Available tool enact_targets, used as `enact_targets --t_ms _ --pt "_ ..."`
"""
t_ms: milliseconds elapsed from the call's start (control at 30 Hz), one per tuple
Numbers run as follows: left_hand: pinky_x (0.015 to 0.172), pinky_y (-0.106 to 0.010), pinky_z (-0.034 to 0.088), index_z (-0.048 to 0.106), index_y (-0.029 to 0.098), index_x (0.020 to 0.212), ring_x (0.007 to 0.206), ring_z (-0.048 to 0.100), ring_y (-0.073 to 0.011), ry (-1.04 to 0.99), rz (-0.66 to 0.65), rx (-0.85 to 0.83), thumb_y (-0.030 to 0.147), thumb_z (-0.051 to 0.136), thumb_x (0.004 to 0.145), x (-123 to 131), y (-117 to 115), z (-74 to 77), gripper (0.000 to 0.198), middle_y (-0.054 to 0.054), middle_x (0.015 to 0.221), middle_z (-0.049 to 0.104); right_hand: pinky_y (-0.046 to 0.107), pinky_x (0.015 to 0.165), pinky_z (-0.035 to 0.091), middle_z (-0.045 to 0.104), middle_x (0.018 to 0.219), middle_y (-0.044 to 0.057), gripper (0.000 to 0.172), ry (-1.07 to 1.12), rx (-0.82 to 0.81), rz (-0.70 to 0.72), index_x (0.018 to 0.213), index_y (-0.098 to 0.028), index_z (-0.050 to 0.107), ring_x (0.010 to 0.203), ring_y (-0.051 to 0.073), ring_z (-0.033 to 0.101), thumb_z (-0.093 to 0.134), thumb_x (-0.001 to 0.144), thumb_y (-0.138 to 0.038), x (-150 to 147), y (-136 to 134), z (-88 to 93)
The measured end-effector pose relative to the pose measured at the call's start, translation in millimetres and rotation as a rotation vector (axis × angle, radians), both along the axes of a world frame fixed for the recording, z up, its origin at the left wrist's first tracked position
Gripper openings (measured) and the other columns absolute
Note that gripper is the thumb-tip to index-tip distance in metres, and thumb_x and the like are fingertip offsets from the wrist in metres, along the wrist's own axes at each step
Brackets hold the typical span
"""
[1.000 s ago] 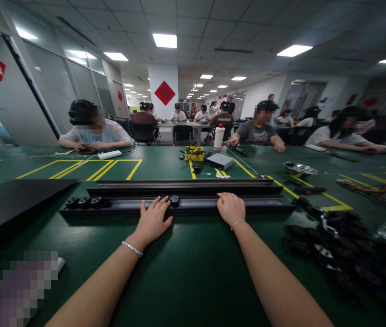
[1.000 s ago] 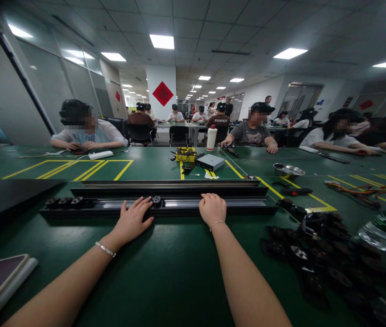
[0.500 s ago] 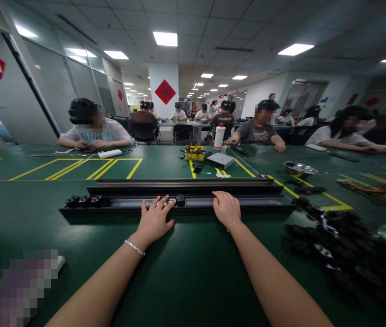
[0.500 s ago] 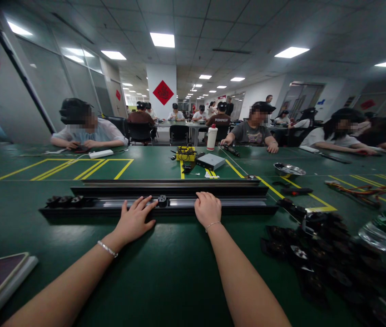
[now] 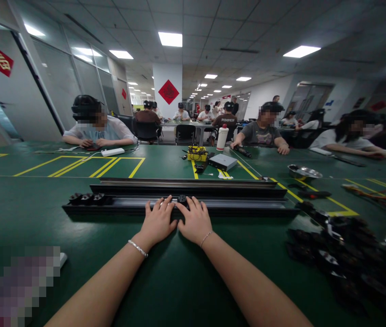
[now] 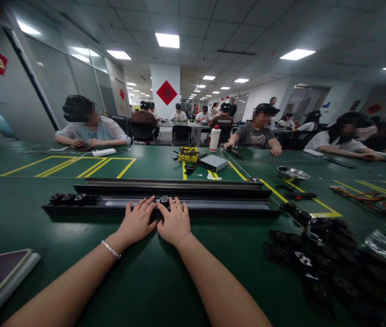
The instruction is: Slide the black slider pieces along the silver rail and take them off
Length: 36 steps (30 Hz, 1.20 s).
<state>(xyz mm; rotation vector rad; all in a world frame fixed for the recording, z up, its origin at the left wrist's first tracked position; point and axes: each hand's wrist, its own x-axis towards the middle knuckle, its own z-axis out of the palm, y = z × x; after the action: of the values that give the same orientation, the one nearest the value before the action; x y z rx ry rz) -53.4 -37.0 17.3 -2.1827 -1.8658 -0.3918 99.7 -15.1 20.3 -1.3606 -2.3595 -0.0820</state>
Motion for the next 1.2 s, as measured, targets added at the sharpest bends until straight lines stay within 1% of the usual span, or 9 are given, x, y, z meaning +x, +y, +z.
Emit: enact_targets --t_ms 167,400,700,800,967,1200 --pt "0.104 -0.060 0.019 0.048 0.023 0.124 0.129 0.034 -0.0301 0.008 0.004 0.000 0.039 0.046 0.078 0 0 1.4 0.048 -0.007 0.145 0.036 0.046 0.105 0.016 0.038 0.142 0.004 0.053 0.002 0.005 0.001 0.128 -0.037 0.047 0.132 0.027 0.025 0.053 0.076 -0.033 4 3 -0.3" --pt "0.104 -0.058 0.020 0.049 0.024 0.121 0.128 0.037 -0.0289 0.010 0.011 0.017 0.036 0.047 0.078 -1 1 -0.7 0.045 -0.007 0.145 0.037 0.044 0.105 0.017 0.038 0.141 0.004 0.054 -0.010 -0.010 0.010 0.129 -0.036 0.047 0.131 0.027 0.027 0.054 0.076 -0.033 7 3 0.6" --pt "0.103 -0.058 0.022 0.050 0.024 0.119 0.125 0.039 -0.0274 -0.002 -0.001 0.048 0.033 0.046 0.078 -1 0 -0.2 0.042 -0.006 0.144 0.039 0.045 0.106 0.016 0.036 0.142 0.004 0.054 -0.063 -0.025 -0.024 0.131 -0.036 0.045 0.132 0.027 0.026 0.053 0.077 -0.033 15 3 2.8" --pt "0.103 -0.059 0.022 0.051 0.024 0.118 0.125 0.039 -0.0275 -0.003 -0.001 0.051 0.033 0.046 0.078 -1 0 -0.7 0.041 -0.006 0.143 0.039 0.046 0.105 0.016 0.036 0.143 0.004 0.053 -0.086 -0.030 -0.027 0.131 -0.037 0.044 0.132 0.029 0.026 0.052 0.079 -0.038 15 2 3.9" --pt "0.103 -0.059 0.021 0.052 0.024 0.117 0.125 0.039 -0.0282 -0.003 0.010 0.047 0.033 0.047 0.077 -1 1 -1.1 0.041 -0.007 0.143 0.039 0.049 0.104 0.015 0.033 0.145 0.003 0.056 -0.106 -0.048 -0.035 0.133 -0.042 0.039 0.132 0.033 0.024 0.050 0.080 -0.053 14 0 5.7" --pt "0.103 -0.060 0.021 0.052 0.024 0.116 0.123 0.041 -0.0277 -0.012 0.004 0.056 0.033 0.047 0.077 0 1 -0.7 0.040 -0.006 0.142 0.041 0.048 0.104 0.014 0.034 0.144 0.004 0.052 -0.099 -0.050 -0.063 0.130 -0.041 0.043 0.131 0.031 0.026 0.051 0.080 -0.051 11 1 5.7"
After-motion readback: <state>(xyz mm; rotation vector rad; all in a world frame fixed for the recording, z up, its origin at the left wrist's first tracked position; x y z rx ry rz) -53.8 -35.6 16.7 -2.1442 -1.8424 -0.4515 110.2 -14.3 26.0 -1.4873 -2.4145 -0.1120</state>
